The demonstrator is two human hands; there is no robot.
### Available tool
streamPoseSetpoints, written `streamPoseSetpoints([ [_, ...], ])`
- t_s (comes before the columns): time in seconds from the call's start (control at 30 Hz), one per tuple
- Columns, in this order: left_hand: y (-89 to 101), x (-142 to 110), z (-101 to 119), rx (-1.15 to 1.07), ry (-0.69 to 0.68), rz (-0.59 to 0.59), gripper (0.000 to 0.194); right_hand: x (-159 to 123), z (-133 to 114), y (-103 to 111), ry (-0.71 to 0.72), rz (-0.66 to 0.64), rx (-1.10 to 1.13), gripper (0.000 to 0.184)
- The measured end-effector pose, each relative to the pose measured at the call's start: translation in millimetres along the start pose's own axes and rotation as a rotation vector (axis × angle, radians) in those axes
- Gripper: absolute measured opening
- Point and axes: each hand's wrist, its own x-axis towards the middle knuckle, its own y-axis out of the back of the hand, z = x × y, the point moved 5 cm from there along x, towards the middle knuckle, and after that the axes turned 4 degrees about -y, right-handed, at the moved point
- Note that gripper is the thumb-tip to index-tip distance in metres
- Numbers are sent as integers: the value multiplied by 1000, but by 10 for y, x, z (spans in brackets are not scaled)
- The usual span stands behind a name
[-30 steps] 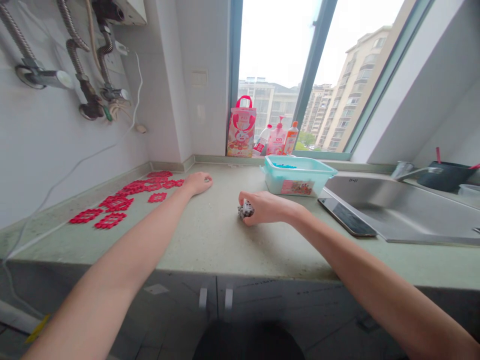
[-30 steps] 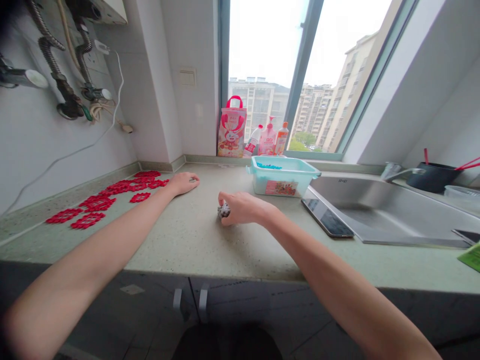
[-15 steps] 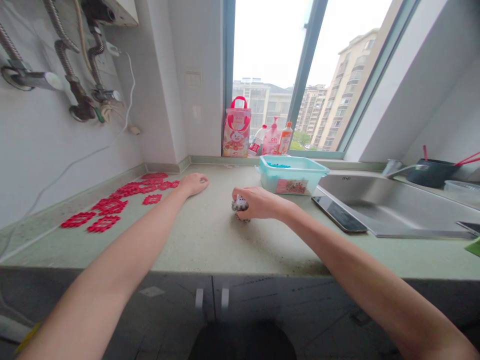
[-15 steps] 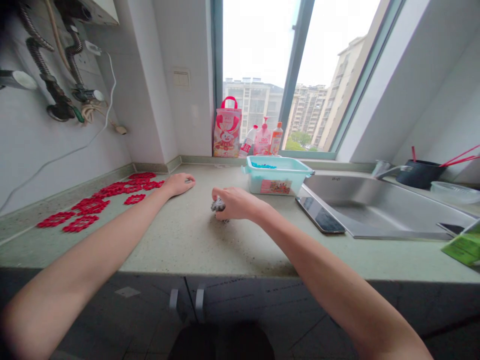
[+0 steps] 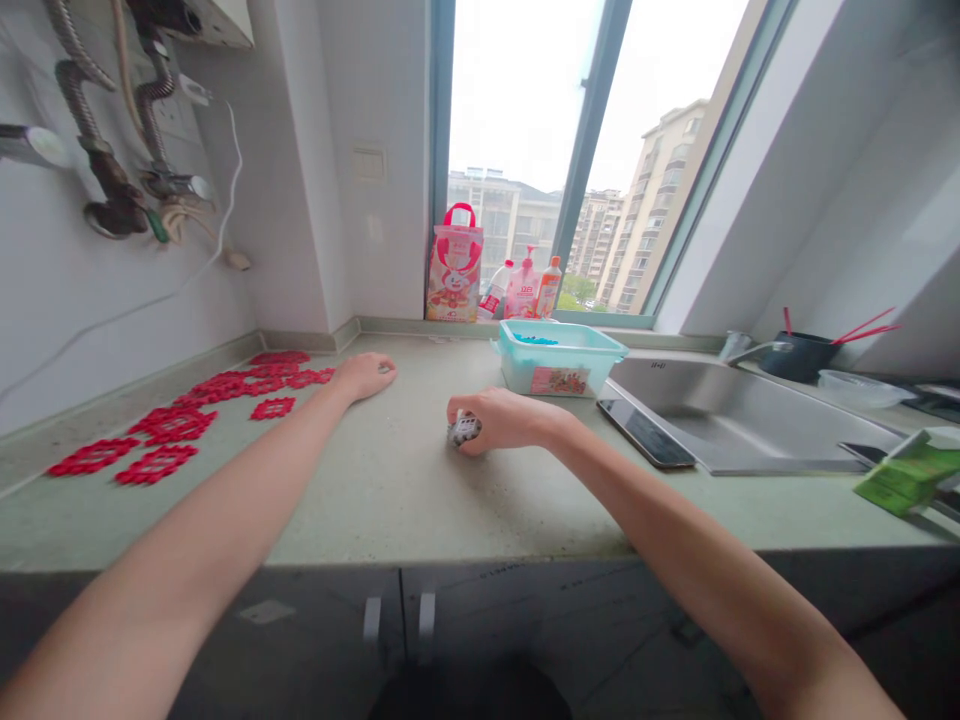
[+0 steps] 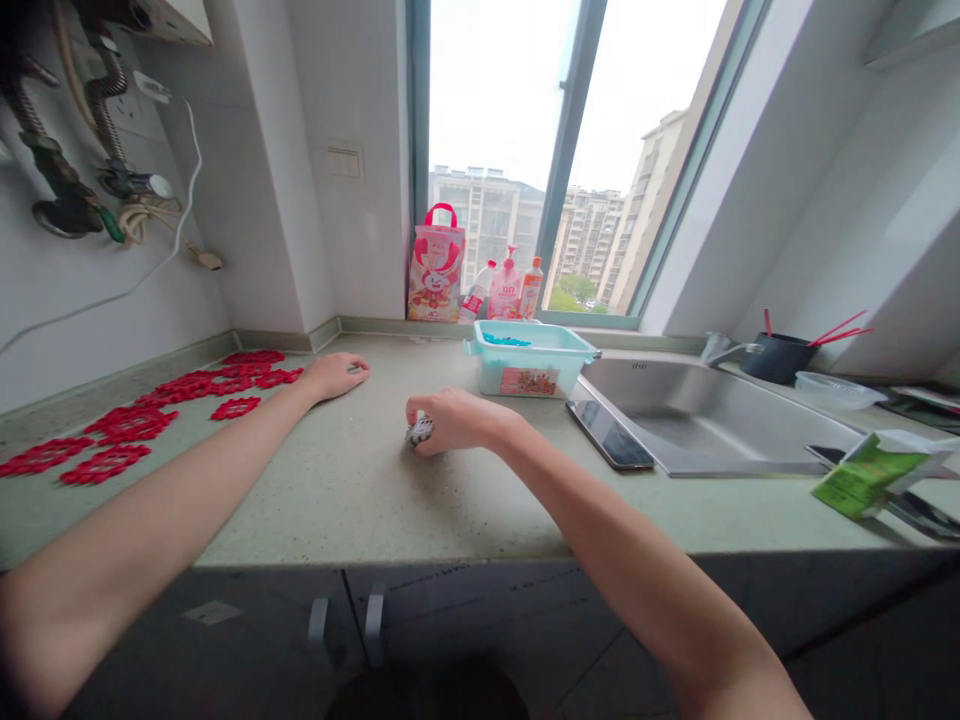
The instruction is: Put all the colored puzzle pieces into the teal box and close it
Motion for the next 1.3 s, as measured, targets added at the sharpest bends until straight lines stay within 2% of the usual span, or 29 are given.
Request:
streamPoseSetpoints([
  [0.2,-17,29,-25,3,-5,3,44,43,51,93,73,106,117,39],
  [0.33,-9,23,-17,5,-13,1,45,32,309,298,84,267,174,38],
  [0.43,-6,19,-16,5,-16,-1,45,-29,672,519,42,466,247,37],
  [0.53,-9,27,-25,2,-20,3,46,-162,1151,743,-45,736,302,38],
  [0.63,-24,44,-39,1,-21,-2,47,-318,1654,866,-229,932,311,39],
  [0.73,-35,56,-46,4,-21,-4,47,-450,2031,881,-471,1039,229,39],
  [0.8,-35,57,-43,3,-25,-2,47,-493,2175,845,-609,1038,160,40],
  [0.9,-29,48,-35,3,-26,-3,47,-489,2255,780,-727,955,65,40],
  [1.13,-28,43,-36,4,-29,5,46,-460,2287,724,-904,705,-1,47],
  [1.3,-47,66,-47,16,-35,-1,46,-453,2245,707,-933,649,-20,53],
])
